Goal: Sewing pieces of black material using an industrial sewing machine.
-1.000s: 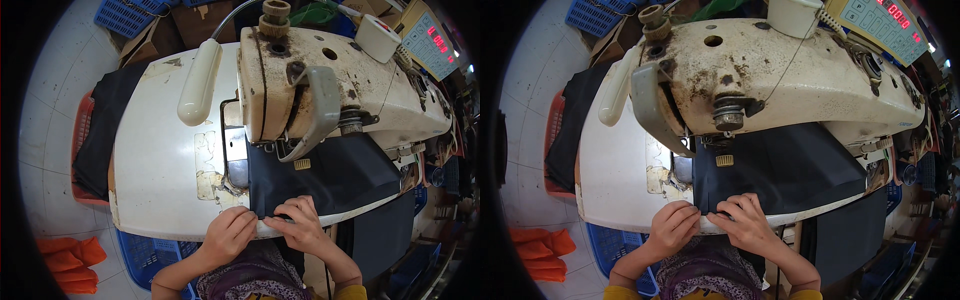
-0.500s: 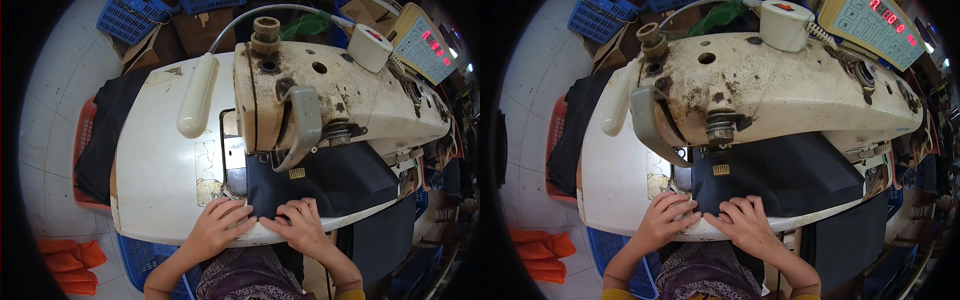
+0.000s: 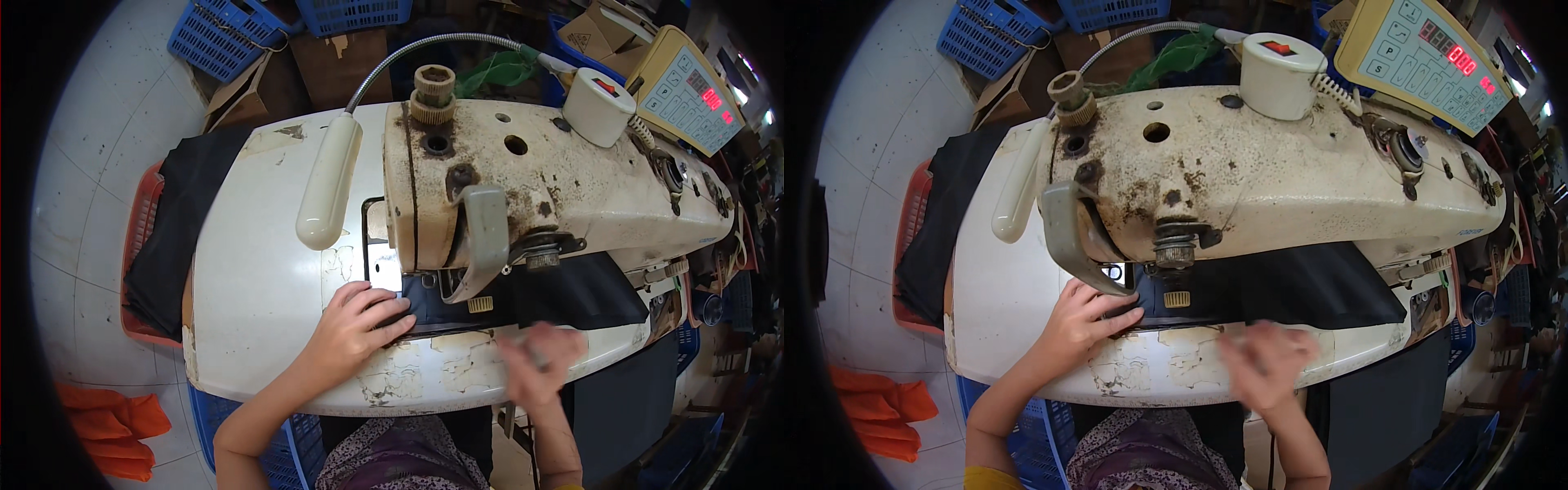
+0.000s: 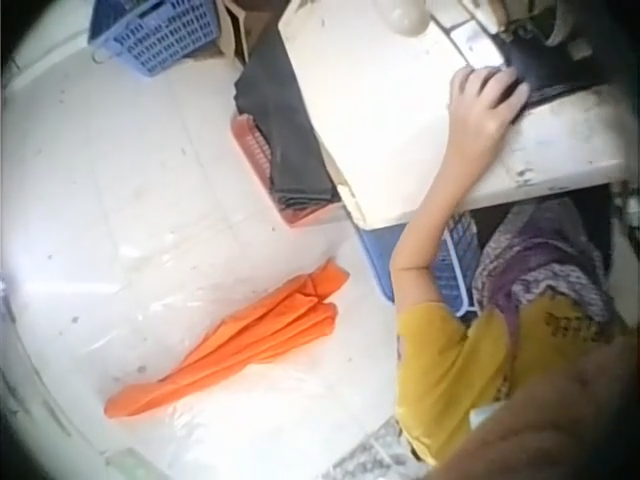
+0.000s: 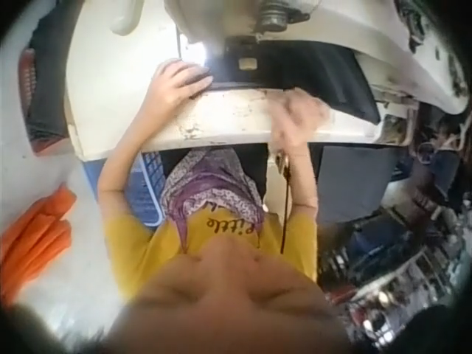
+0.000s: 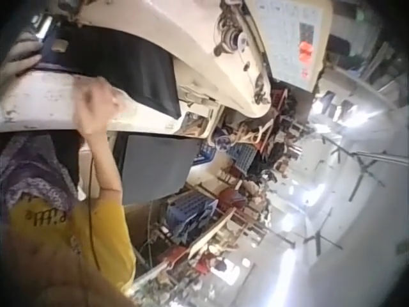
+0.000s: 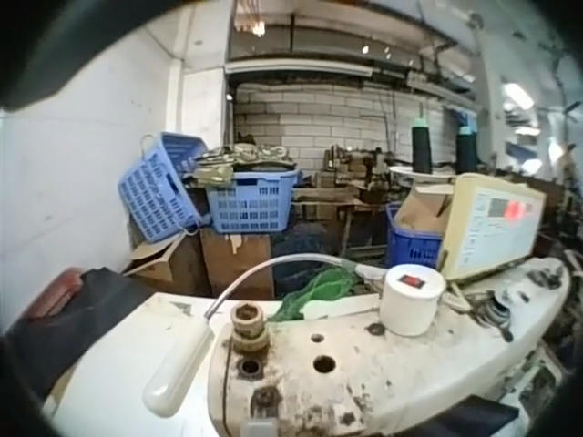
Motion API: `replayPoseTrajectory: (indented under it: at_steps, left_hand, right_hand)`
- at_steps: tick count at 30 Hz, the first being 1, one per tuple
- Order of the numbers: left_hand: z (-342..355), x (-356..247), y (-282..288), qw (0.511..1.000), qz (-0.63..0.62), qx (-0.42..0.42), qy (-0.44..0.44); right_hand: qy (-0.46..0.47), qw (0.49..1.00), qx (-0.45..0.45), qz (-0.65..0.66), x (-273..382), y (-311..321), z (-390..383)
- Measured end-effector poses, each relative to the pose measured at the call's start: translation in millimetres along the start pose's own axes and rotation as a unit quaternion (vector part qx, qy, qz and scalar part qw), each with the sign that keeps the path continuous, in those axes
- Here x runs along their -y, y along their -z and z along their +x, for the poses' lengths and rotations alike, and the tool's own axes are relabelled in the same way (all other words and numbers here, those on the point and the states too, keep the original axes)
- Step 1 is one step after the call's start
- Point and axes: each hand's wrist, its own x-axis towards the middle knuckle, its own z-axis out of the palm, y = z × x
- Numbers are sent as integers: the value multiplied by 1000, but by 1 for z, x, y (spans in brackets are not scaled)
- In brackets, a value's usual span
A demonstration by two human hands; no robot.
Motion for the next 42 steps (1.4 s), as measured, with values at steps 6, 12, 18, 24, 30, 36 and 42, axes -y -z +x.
replayPoseTrajectory:
  at_steps: [6, 12, 18, 24, 30, 36, 42]
  left_hand:
    - [17, 18, -4, 1000, 21, -15, -10]
    - [29, 40, -12, 999, -3, -50, -2]
    - [34, 41, -7, 997, 26, -68, 10]
    - [33, 38, -10, 997, -21, -64, 43]
    - [59, 54, -12, 942, -187, -171, 221]
    - [120, 85, -22, 842, -388, -67, 369]
    - [56, 139, 1, 773, -284, -403, 399]
  right_hand:
    - [-191, 944, -124, -239, -88, 35, -9]
    - [-229, 908, -130, -325, -105, 39, -3]
    - [-330, 884, -12, -330, -131, 42, -44]
    - [-296, 912, -93, -267, -116, 38, -19]
    - [-257, 921, -116, -270, -108, 35, -12]
    - [-228, 936, -99, -248, -112, 38, -21]
    - [-243, 922, -202, -223, -108, 64, -82]
